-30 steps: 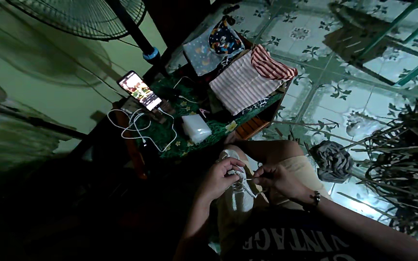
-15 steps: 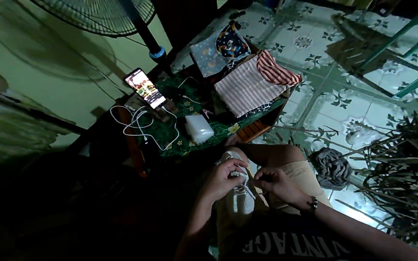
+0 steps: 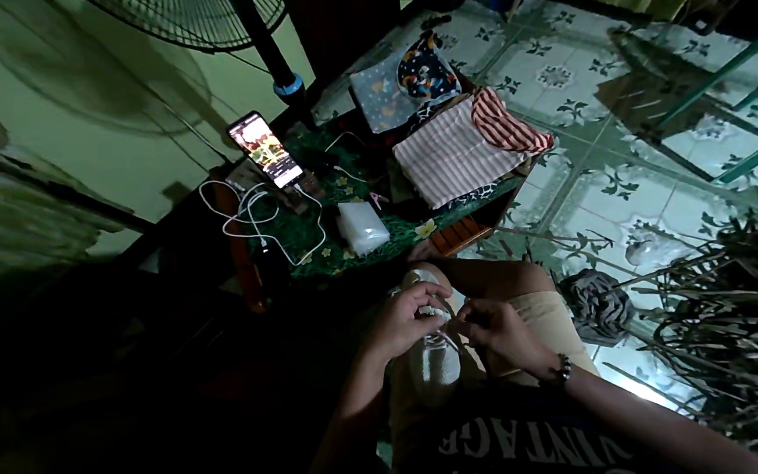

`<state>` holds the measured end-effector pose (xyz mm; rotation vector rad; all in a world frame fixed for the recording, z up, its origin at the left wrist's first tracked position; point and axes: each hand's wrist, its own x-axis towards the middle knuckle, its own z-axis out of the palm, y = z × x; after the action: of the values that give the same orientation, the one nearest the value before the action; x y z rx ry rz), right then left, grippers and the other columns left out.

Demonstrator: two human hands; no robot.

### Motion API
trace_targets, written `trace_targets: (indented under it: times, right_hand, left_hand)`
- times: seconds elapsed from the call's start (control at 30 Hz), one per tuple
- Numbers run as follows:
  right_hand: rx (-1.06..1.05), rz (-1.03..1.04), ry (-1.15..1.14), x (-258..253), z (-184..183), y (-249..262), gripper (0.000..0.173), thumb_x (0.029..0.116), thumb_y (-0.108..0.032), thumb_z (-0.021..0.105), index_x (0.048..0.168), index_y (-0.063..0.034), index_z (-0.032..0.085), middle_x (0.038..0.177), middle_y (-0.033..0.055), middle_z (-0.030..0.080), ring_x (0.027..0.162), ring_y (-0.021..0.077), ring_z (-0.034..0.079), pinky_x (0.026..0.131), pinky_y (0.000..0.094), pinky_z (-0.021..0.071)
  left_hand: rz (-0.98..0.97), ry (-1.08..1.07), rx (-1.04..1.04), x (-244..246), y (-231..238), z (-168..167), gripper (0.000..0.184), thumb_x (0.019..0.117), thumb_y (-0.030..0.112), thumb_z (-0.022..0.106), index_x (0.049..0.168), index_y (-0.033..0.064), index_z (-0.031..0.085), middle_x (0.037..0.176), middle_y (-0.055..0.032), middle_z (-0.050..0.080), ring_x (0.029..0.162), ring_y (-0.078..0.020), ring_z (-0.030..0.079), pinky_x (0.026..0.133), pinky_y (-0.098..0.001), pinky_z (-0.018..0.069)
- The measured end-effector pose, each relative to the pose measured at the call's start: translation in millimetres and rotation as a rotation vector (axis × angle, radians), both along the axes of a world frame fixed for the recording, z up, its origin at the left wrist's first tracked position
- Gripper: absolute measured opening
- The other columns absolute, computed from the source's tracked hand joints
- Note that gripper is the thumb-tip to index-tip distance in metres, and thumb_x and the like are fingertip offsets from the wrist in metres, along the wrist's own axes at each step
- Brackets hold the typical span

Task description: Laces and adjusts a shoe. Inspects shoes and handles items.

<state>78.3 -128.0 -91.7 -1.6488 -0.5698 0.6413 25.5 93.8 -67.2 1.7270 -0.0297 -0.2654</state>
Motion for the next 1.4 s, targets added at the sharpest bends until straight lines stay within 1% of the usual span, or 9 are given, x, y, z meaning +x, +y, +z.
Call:
trace_targets:
  times: [0.27, 0.43, 0.6, 0.83, 1.07, 1.17, 1.23, 1.3, 1.4]
  right_hand:
    - [0.004, 0.025, 0.008, 0, 0, 2, 0.011, 0.0958, -0.011, 0.065, 0.097, -0.0015, 0.069, 0.079, -0.0015, 0.066, 0.066, 0.0010, 0.060, 0.062, 0.0190, 0.0530]
    - [0.098, 0.035, 0.265, -2, -6, 3, 0.009, 0.0975, -0.008, 0.065, 0.098, -0.0004, 0.069, 0.081, 0.0008, 0.070, 0.070, 0.0078, 0.067, 0.067, 0.0267, 0.0598]
    - [0.193, 0.050, 0.483, -3, -11, 4, 0.009, 0.0992, -0.009, 0.063, 0.097, -0.0019, 0.067, 0.077, 0.0015, 0.069, 0.069, 0.0117, 0.068, 0.068, 0.0296, 0.0606]
    - [0.237, 0.110, 0.480, 1, -19, 4, 0.009, 0.0988, -0.010, 0.064, 0.098, -0.0033, 0.069, 0.078, 0.0001, 0.070, 0.071, 0.0104, 0.068, 0.069, 0.0295, 0.0605]
    - [0.246, 0.140, 0.476, 3, -20, 3, 0.009, 0.0993, -0.009, 0.063, 0.098, -0.0035, 0.069, 0.080, 0.0001, 0.070, 0.072, 0.0106, 0.069, 0.071, 0.0296, 0.0607]
    - [0.236, 0.122, 0.498, 2, -19, 4, 0.008, 0.0991, -0.009, 0.063, 0.097, -0.0035, 0.069, 0.079, 0.0004, 0.070, 0.072, 0.0111, 0.069, 0.070, 0.0297, 0.0611]
    - [0.234, 0.107, 0.516, 1, -20, 5, 0.008, 0.0986, -0.008, 0.063, 0.096, -0.0038, 0.069, 0.078, 0.0000, 0.070, 0.071, 0.0106, 0.069, 0.069, 0.0291, 0.0607]
    - [0.244, 0.098, 0.532, 1, -22, 4, 0.008, 0.0984, -0.007, 0.063, 0.096, -0.0040, 0.069, 0.078, 0.0001, 0.070, 0.070, 0.0105, 0.069, 0.069, 0.0288, 0.0604]
    - [0.256, 0.103, 0.547, 0, -23, 4, 0.008, 0.0984, -0.008, 0.064, 0.097, -0.0032, 0.070, 0.078, 0.0012, 0.070, 0.070, 0.0109, 0.068, 0.069, 0.0287, 0.0599]
  left_hand:
    - [0.004, -0.007, -0.006, 1, 0, -2, 0.039, 0.0891, 0.001, 0.069, 0.127, 0.0039, 0.062, 0.114, -0.0057, 0.071, 0.097, -0.0122, 0.069, 0.083, -0.0294, 0.0582]
    - [-0.030, -0.005, -0.005, 0, 3, -2, 0.042, 0.0893, -0.001, 0.068, 0.130, 0.0038, 0.060, 0.109, -0.0055, 0.073, 0.098, -0.0132, 0.069, 0.084, -0.0308, 0.0583]
    - [-0.026, -0.017, -0.020, -1, 3, -4, 0.042, 0.0888, -0.003, 0.067, 0.130, 0.0036, 0.061, 0.107, -0.0060, 0.072, 0.097, -0.0136, 0.069, 0.085, -0.0313, 0.0579]
    - [0.029, -0.023, -0.038, -2, 1, -4, 0.042, 0.0869, -0.004, 0.069, 0.128, 0.0030, 0.063, 0.105, -0.0057, 0.071, 0.092, -0.0143, 0.068, 0.079, -0.0301, 0.0587]
    - [0.059, -0.027, -0.045, -2, -2, -7, 0.038, 0.0871, -0.003, 0.069, 0.125, 0.0025, 0.064, 0.104, -0.0063, 0.071, 0.091, -0.0144, 0.068, 0.080, -0.0301, 0.0588]
    - [0.095, -0.042, 0.021, -3, -6, -7, 0.037, 0.0868, -0.002, 0.070, 0.123, 0.0037, 0.065, 0.106, -0.0055, 0.070, 0.094, -0.0141, 0.068, 0.081, -0.0301, 0.0585]
    - [0.139, -0.091, 0.137, -7, -12, -5, 0.034, 0.0864, 0.001, 0.072, 0.120, 0.0040, 0.067, 0.113, -0.0056, 0.069, 0.101, -0.0128, 0.066, 0.087, -0.0290, 0.0567]
    - [0.207, -0.193, 0.307, -12, -18, -5, 0.024, 0.0851, 0.008, 0.077, 0.108, 0.0055, 0.071, 0.118, -0.0083, 0.066, 0.111, -0.0148, 0.062, 0.095, -0.0302, 0.0534]
    - [0.310, -0.355, 0.526, -23, -21, -11, 0.013, 0.0844, 0.022, 0.081, 0.091, 0.0134, 0.073, 0.117, -0.0089, 0.063, 0.118, -0.0235, 0.056, 0.102, -0.0423, 0.0465]
